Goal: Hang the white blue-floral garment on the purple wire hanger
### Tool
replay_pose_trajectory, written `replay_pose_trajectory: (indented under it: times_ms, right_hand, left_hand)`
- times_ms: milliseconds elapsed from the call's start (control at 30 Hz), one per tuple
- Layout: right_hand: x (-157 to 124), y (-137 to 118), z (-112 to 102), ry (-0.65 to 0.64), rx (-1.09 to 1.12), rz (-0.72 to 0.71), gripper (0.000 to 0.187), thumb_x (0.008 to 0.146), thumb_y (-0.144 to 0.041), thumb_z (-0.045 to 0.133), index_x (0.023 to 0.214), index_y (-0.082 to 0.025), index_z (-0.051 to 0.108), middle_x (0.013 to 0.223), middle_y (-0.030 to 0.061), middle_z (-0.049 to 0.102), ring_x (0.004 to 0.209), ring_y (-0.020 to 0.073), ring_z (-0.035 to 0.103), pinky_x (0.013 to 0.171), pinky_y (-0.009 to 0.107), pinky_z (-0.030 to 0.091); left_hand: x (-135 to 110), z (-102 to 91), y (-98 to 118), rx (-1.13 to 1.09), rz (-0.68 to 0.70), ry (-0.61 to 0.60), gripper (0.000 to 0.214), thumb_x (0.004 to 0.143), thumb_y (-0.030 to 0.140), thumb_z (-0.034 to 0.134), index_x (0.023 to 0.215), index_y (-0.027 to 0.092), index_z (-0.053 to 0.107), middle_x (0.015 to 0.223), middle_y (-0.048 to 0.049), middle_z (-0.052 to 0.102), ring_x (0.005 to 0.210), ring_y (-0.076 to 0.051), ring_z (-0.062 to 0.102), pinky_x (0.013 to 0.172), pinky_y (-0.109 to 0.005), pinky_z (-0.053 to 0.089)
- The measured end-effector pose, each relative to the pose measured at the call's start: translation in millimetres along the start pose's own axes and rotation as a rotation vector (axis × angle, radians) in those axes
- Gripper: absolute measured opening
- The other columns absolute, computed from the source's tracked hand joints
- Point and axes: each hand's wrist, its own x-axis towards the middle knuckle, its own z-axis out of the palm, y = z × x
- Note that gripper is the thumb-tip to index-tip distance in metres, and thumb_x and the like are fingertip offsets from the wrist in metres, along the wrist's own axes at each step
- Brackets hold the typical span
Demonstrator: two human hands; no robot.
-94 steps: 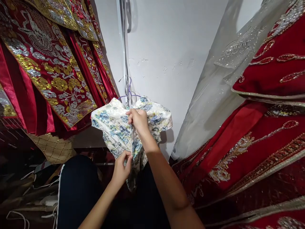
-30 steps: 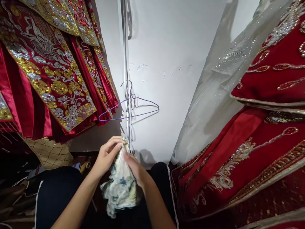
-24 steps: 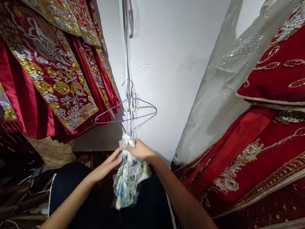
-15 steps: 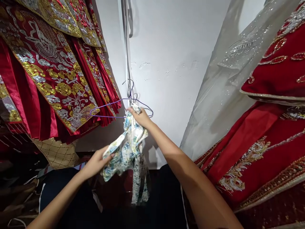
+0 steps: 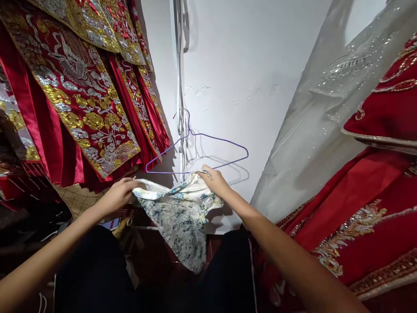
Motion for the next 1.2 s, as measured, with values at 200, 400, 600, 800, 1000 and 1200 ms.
replay_pose_trajectory:
  times_ms: [200,400,600,800,1000,1200]
  right_hand:
    - [-14.4,-29.3,-13.9,-0.141,-0.084,0.01,0.037,0.087,-0.059,0.055,0.088,-0.022,0.048,0.071,-0.0039,0.051,0.065,0.0145,0.045,0.063,0.025,0.032]
    - [-14.4,-53.5,-7.9,-0.289,-0.184,-0.029,0.041,0.09,-0.063,0.048,0.084,-0.023,0.042,0.07,-0.0034,0.049,0.063,0.0153,0.046,0.06,0.025,0.03]
    - [-20.3,-85.6,9.3,-0.37,-0.108,-0.032,0.052,0.076,-0.068,0.064,0.097,-0.024,0.045,0.086,0.0019,0.059,0.072,0.0199,0.053,0.062,0.027,0.036]
    - [-32.3,-83.3,0.6,-0.31,-0.159,0.027,0.062,0.08,-0.037,0.065,0.135,-0.026,0.039,0.075,-0.0011,0.057,0.058,0.0179,0.05,0.057,0.027,0.034]
    - [-48.2,-78.8,-47.3,0.223,-0.132,0.11,0.08,0.084,-0.031,0.059,0.154,-0.026,0.02,0.095,0.009,0.066,0.067,0.0212,0.059,0.064,0.033,0.045]
    - [-49.5,-70.3,-96.5,0.284,-0.261,0.098,0.066,0.08,-0.045,0.069,0.139,-0.019,0.052,0.11,0.0141,0.068,0.093,0.0311,0.065,0.08,0.043,0.05]
  left_hand:
    - [40.0,-35.5,17.0,-0.176,0.044,0.192,0.033,0.092,0.04,0.044,0.099,0.018,0.067,0.142,-0.0118,0.054,0.135,-0.029,0.046,0.114,-0.042,0.035]
    - [47.3,-67.7,27.2,-0.162,0.009,0.355,0.028,0.092,0.04,0.046,0.099,0.02,0.064,0.14,-0.0081,0.056,0.129,-0.028,0.052,0.109,-0.039,0.04]
    - [92.5,-83.0,49.2,-0.084,0.166,0.28,0.035,0.092,0.03,0.047,0.121,0.018,0.062,0.122,-0.0103,0.066,0.114,-0.027,0.061,0.102,-0.039,0.044]
    - [114.6,-70.4,50.6,-0.071,0.231,0.275,0.04,0.093,0.019,0.039,0.129,0.018,0.058,0.124,-0.0107,0.065,0.112,-0.025,0.061,0.096,-0.037,0.046]
    - [116.3,-73.3,35.8,0.016,0.191,0.305,0.032,0.096,0.028,0.038,0.113,0.017,0.063,0.098,-0.0107,0.058,0.085,-0.023,0.058,0.078,-0.034,0.046]
    - [117.8,-76.2,44.7,0.005,0.207,0.281,0.031,0.097,0.031,0.036,0.106,0.018,0.063,0.094,-0.0096,0.049,0.078,-0.022,0.052,0.073,-0.034,0.044]
